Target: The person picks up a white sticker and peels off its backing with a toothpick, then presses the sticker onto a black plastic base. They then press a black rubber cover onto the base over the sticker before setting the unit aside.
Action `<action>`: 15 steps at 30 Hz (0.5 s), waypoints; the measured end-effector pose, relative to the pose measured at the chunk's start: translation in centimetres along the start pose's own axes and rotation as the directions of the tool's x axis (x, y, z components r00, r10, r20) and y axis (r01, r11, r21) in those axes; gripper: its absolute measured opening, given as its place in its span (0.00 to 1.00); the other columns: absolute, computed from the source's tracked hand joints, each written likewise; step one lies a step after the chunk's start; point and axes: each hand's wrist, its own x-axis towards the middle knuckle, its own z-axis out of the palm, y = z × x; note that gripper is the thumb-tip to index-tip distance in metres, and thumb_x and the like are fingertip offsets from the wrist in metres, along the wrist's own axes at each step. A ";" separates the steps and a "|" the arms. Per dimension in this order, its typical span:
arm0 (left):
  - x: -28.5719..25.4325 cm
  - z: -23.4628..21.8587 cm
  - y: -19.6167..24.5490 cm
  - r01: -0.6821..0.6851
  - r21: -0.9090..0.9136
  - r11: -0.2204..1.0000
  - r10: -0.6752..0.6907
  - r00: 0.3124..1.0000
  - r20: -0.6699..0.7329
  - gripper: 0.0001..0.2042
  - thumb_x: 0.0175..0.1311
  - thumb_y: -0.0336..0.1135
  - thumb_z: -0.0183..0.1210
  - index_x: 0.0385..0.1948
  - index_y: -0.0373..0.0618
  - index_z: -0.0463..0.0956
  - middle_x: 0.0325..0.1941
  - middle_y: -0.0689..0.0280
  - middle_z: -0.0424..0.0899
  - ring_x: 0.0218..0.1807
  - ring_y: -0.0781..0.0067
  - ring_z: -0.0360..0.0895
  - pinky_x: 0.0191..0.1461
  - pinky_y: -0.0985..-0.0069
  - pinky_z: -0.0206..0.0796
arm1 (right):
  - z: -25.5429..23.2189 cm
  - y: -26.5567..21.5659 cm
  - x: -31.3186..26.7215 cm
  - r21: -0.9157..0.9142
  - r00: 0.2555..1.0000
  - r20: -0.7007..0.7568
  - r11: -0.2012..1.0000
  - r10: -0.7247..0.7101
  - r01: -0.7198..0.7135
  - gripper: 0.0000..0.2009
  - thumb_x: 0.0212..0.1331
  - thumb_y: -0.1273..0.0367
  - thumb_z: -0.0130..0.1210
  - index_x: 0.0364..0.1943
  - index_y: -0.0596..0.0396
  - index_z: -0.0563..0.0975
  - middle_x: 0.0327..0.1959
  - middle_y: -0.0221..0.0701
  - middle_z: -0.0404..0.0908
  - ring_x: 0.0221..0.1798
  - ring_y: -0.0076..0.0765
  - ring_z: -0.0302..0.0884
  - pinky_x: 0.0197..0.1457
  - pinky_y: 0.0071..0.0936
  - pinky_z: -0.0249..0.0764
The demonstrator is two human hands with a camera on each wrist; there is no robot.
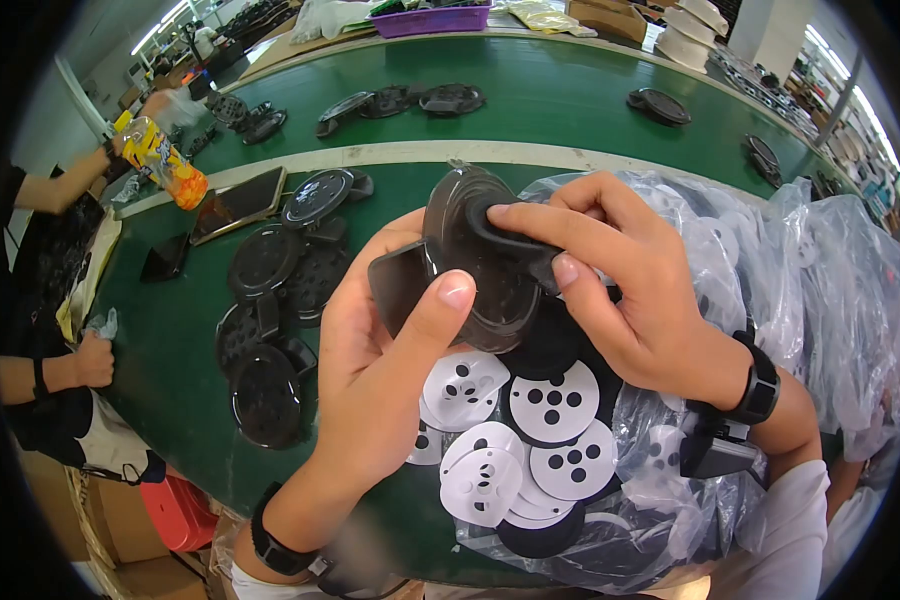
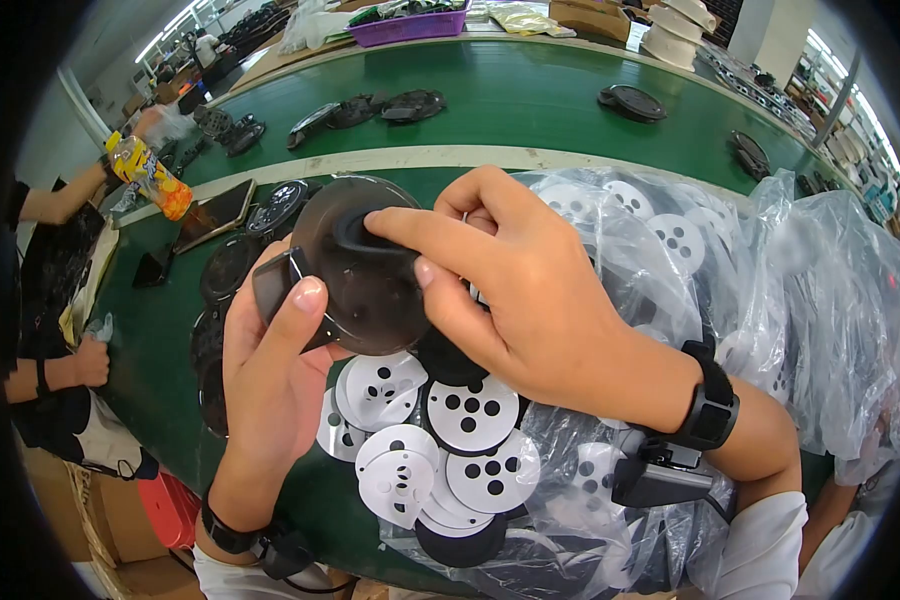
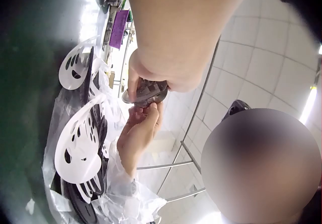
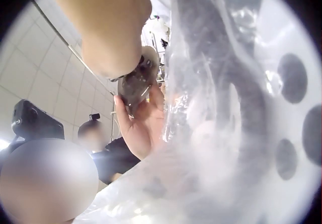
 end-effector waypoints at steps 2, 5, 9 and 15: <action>0.1 -0.1 0.0 0.001 -0.033 0.999 -0.001 1.000 0.009 0.19 0.63 0.32 0.52 0.53 0.31 0.62 0.46 0.59 0.75 0.46 0.74 0.76 0.48 0.75 0.73 | -0.1 0.3 0.0 -0.053 0.996 -0.003 0.995 -0.086 0.085 0.17 0.50 0.75 0.46 0.46 0.58 0.77 0.33 0.36 0.69 0.28 0.32 0.66 0.33 0.23 0.63; 0.3 -0.2 -0.1 0.001 -0.054 0.999 0.000 1.000 0.020 0.19 0.63 0.31 0.52 0.53 0.31 0.62 0.46 0.58 0.75 0.46 0.74 0.76 0.48 0.74 0.73 | -0.1 0.4 -0.2 -0.056 0.994 -0.010 0.993 -0.108 0.107 0.18 0.49 0.73 0.49 0.47 0.57 0.77 0.32 0.36 0.68 0.29 0.31 0.65 0.33 0.23 0.63; 0.3 -0.4 0.0 0.034 -0.064 0.997 -0.033 0.999 0.016 0.19 0.62 0.31 0.52 0.54 0.32 0.62 0.47 0.58 0.75 0.46 0.73 0.76 0.48 0.73 0.73 | -0.2 0.4 -0.2 -0.059 0.993 -0.009 0.992 -0.114 0.113 0.19 0.47 0.71 0.52 0.48 0.57 0.77 0.31 0.34 0.67 0.29 0.31 0.64 0.33 0.23 0.63; 0.4 -0.6 -0.3 0.058 -0.135 0.989 -0.057 0.998 0.012 0.20 0.62 0.31 0.51 0.54 0.34 0.62 0.48 0.59 0.74 0.48 0.72 0.75 0.48 0.70 0.73 | -0.1 0.2 -0.1 -0.075 0.992 -0.037 0.990 -0.120 0.117 0.25 0.39 0.65 0.66 0.47 0.55 0.77 0.31 0.33 0.67 0.29 0.31 0.64 0.33 0.23 0.63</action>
